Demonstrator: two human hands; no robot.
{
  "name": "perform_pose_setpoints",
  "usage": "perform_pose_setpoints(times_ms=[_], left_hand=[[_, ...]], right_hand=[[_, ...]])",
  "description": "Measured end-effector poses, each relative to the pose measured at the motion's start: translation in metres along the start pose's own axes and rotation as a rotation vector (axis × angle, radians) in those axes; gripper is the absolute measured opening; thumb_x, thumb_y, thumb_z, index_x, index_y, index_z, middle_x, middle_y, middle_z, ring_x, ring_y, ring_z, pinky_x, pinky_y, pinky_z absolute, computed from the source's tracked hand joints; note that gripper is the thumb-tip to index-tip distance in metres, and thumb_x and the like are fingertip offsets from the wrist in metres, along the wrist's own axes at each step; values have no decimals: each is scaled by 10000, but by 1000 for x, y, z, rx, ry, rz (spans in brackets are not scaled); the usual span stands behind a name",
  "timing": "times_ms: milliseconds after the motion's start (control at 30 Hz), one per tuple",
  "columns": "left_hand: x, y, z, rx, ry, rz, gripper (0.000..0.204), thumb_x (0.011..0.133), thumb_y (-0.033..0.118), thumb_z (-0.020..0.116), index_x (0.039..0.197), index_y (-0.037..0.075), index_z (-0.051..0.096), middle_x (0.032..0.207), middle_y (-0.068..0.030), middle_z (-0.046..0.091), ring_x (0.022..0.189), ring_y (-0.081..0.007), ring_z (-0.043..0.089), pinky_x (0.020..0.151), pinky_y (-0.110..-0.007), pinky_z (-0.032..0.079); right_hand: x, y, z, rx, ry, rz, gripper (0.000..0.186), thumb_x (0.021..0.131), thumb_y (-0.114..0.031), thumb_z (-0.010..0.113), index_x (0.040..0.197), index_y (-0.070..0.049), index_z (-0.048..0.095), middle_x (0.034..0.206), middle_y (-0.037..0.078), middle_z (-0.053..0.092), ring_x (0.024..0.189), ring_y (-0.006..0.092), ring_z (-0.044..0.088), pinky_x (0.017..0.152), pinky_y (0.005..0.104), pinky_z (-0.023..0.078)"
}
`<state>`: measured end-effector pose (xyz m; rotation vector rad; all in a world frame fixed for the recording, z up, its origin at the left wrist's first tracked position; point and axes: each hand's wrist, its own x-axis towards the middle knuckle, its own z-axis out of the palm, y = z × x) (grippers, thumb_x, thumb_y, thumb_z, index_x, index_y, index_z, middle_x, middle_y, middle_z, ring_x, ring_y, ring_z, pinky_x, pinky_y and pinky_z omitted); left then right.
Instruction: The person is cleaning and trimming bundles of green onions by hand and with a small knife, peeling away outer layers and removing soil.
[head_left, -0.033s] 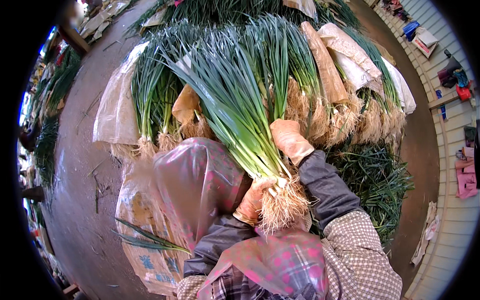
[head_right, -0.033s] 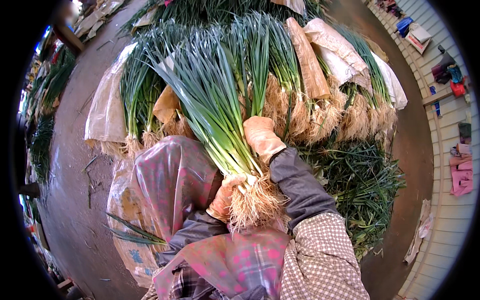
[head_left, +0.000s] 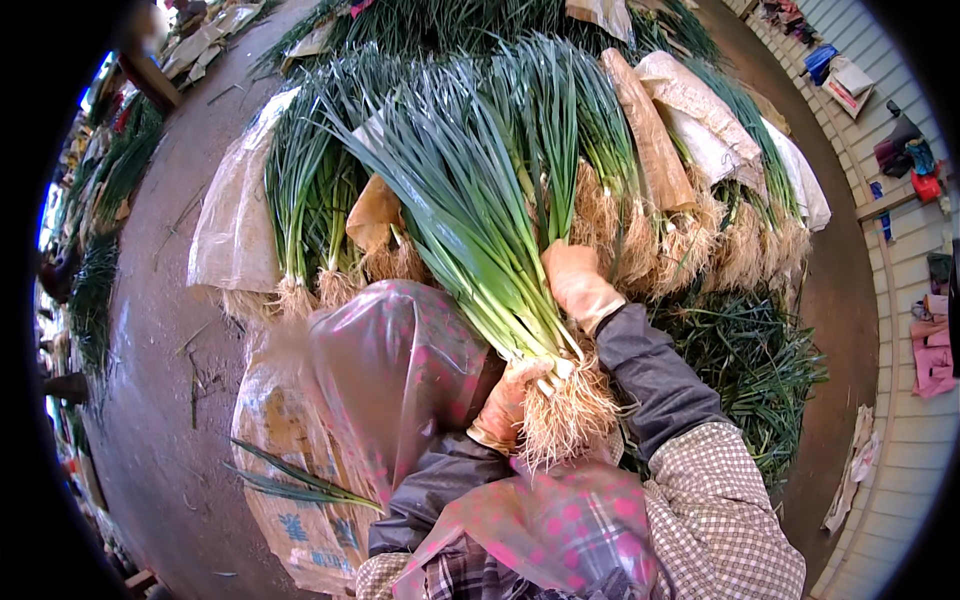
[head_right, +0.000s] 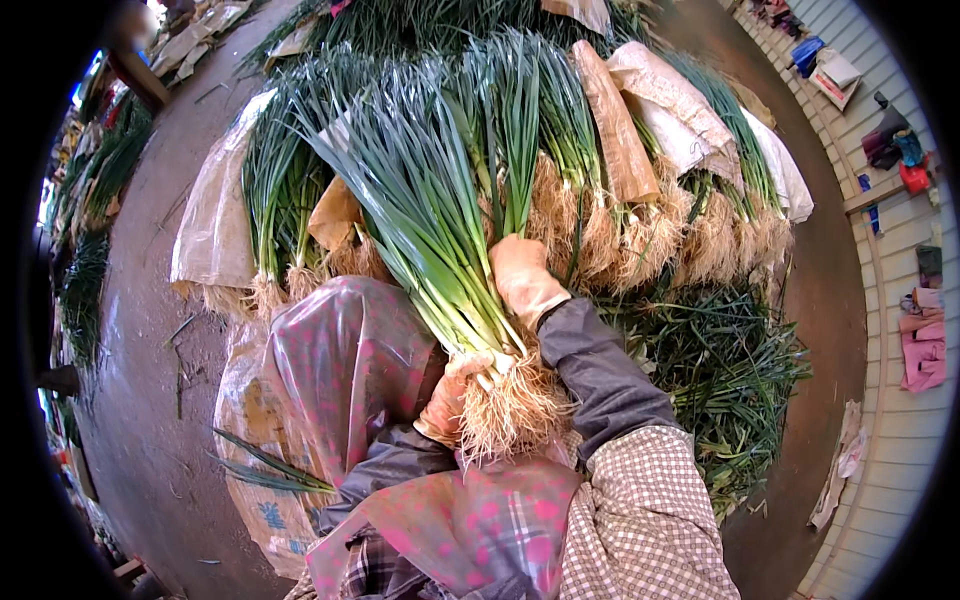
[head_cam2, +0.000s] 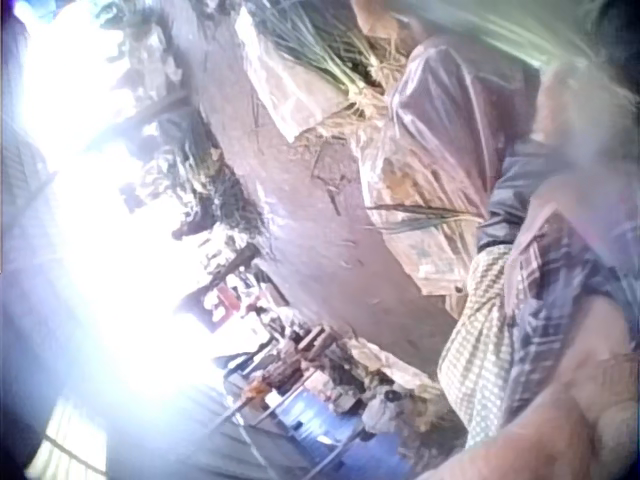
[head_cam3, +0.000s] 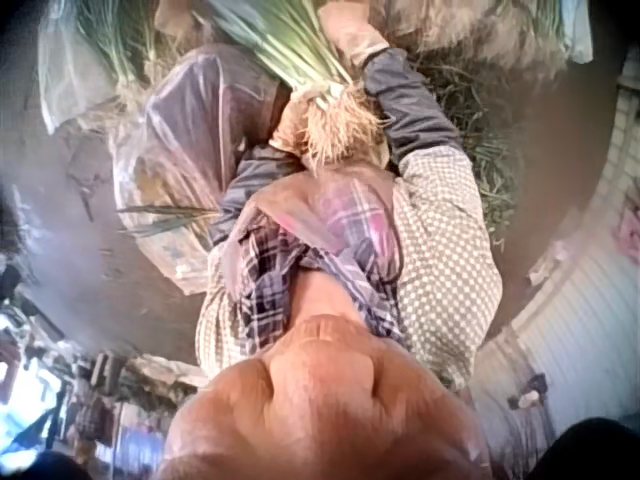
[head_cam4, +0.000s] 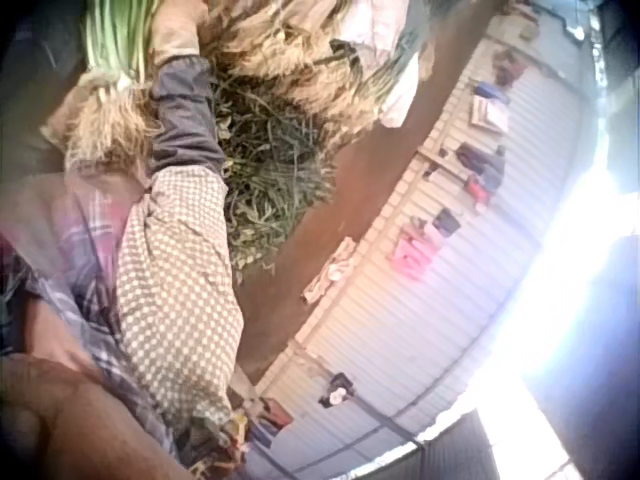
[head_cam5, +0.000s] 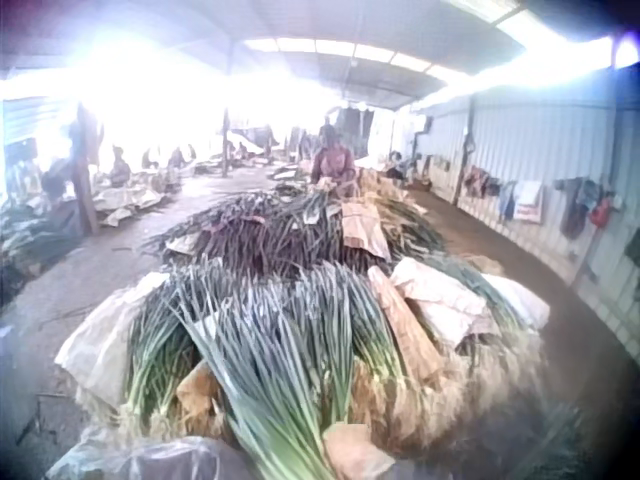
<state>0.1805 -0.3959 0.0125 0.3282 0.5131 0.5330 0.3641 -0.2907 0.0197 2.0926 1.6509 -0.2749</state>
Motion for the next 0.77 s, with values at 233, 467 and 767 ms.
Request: perform_pose_setpoints(times_ms=[233,467,767], left_hand=[[0,-1,-12,46,-76,-15,303,834,175,598,1058,-25,635,883,-104,677,768,-190,651,718,-301,539],[-20,5,-26,-342,-177,-24,501,793,234,625,1212,-30,549,1023,-131,649,879,-244,656,810,-368,555],[-35,25,14,-312,-165,175,606,799,320,661,1295,11,497,1089,-121,624,971,-245,636,888,-382,532]], right_hand=[[1,0,45,186,-27,66,221,869,-263,652,1004,-113,741,951,132,727,874,309,713,692,433,555],[-66,12,-3,991,503,-29,399,977,-413,533,834,-76,691,614,75,630,526,228,569,516,384,443],[-156,-4,-3,786,944,-555,179,966,-195,583,920,-34,644,637,47,571,478,152,534,426,303,422]])
